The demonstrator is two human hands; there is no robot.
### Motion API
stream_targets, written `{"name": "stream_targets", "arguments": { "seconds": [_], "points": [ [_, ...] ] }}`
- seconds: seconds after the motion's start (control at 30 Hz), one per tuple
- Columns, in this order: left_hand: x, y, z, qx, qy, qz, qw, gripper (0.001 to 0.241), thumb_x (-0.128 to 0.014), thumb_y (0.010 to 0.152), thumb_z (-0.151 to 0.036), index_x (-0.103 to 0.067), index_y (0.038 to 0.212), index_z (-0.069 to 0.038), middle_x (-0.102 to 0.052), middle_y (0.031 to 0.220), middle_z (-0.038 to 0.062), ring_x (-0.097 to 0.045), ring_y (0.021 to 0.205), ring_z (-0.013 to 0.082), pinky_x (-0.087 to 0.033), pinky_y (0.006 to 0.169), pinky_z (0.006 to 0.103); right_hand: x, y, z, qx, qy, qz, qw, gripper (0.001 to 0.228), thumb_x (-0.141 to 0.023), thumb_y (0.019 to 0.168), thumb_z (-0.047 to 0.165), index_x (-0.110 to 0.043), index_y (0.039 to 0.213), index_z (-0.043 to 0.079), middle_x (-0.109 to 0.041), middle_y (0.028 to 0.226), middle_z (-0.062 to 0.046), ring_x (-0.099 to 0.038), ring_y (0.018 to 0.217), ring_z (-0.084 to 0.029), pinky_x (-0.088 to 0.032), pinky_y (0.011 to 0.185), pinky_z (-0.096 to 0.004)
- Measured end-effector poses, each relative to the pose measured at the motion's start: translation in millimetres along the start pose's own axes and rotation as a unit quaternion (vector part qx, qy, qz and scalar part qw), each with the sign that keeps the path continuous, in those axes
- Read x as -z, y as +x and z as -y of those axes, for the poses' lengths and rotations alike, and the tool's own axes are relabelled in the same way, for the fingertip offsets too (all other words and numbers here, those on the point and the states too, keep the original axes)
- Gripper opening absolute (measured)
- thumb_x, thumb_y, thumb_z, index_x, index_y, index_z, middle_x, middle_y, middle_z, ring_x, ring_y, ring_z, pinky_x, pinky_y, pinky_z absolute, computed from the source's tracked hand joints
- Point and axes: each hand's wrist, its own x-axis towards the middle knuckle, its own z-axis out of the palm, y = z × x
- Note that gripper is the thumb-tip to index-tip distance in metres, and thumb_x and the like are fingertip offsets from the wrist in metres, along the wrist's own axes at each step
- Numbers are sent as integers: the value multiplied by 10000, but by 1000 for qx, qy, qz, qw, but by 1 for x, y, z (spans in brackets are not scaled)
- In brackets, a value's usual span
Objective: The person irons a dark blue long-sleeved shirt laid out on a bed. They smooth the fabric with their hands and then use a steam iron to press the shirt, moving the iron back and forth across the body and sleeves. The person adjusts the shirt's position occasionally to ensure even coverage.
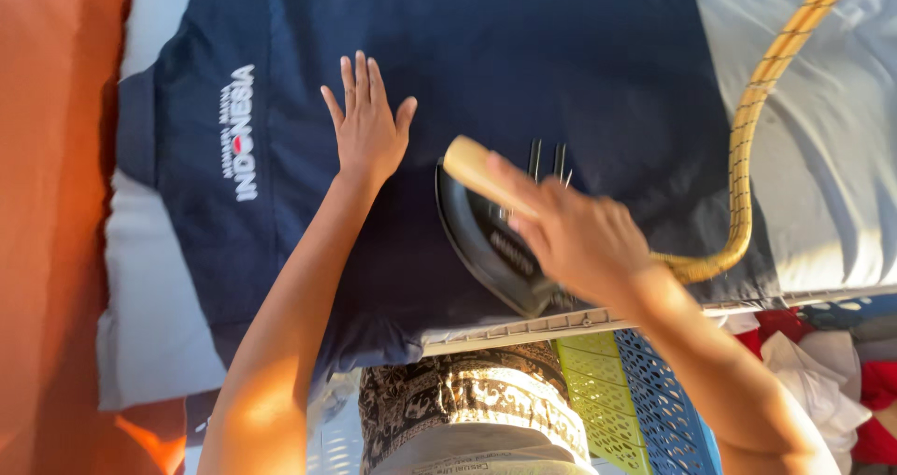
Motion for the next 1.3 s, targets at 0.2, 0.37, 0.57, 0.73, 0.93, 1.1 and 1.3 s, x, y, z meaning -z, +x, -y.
{"name": "stream_targets", "arguments": {
  "seconds": [0.2,0.37,0.57,0.73,0.93,1.1,1.3],
  "points": [
    [-12,-6,4,-43,25,24,998,891,-412,1047,-600,-216,1605,67,-187,1697,213,-102,1582,340,-59,1242,607,2,-46,-9,-57,-57,-81,993,627,-621,995,311,-381,1572,259,-609,787,-79,-660,540,-287,-559,477,-450],
    [-13,-6,5,-60,33,0,998,892,-409,1066,-605,-247,1604,88,-212,1693,242,-133,1580,367,-80,1235,622,-7,-25,-77,-157,-174,-86,968,676,-637,989,331,-358,1598,238,-620,820,-121,-657,534,-344,-534,463,-484],
    [-8,-7,4,-59,24,7,998,903,-401,1065,-615,-253,1614,87,-215,1697,242,-136,1586,380,-77,1241,631,11,27,-173,-239,-168,-103,951,688,-662,1000,279,-330,1600,230,-697,1004,-196,-700,830,-452,-539,731,-570],
    [-6,-9,4,-70,10,9,997,897,-388,1079,-608,-252,1611,102,-215,1703,255,-140,1589,394,-74,1240,640,26,42,-210,-266,-51,-46,962,633,-616,971,205,-275,1500,136,-681,1050,-305,-646,1005,-529,-484,870,-615],
    [-6,-12,6,-93,24,-5,995,885,-389,1105,-588,-262,1618,123,-224,1710,268,-155,1598,408,-95,1242,659,34,-2,-157,-270,-14,22,963,604,-542,1013,223,-249,1533,128,-702,941,-341,-665,897,-542,-507,901,-618],
    [-7,-10,5,-85,17,-13,996,897,-401,1075,-588,-271,1598,129,-234,1696,275,-174,1586,412,-120,1232,656,38,-66,-106,-295,-50,35,953,628,-538,980,273,-269,1544,216,-705,1014,-185,-713,766,-423,-575,712,-538],
    [-8,-10,4,-78,22,-21,996,887,-409,1050,-594,-280,1601,89,-234,1689,262,-180,1576,403,-124,1222,651,36,-86,-132,-405,-72,-31,911,596,-538,996,264,-302,1544,253,-700,1061,-191,-723,816,-418,-556,751,-583]
  ]
}}
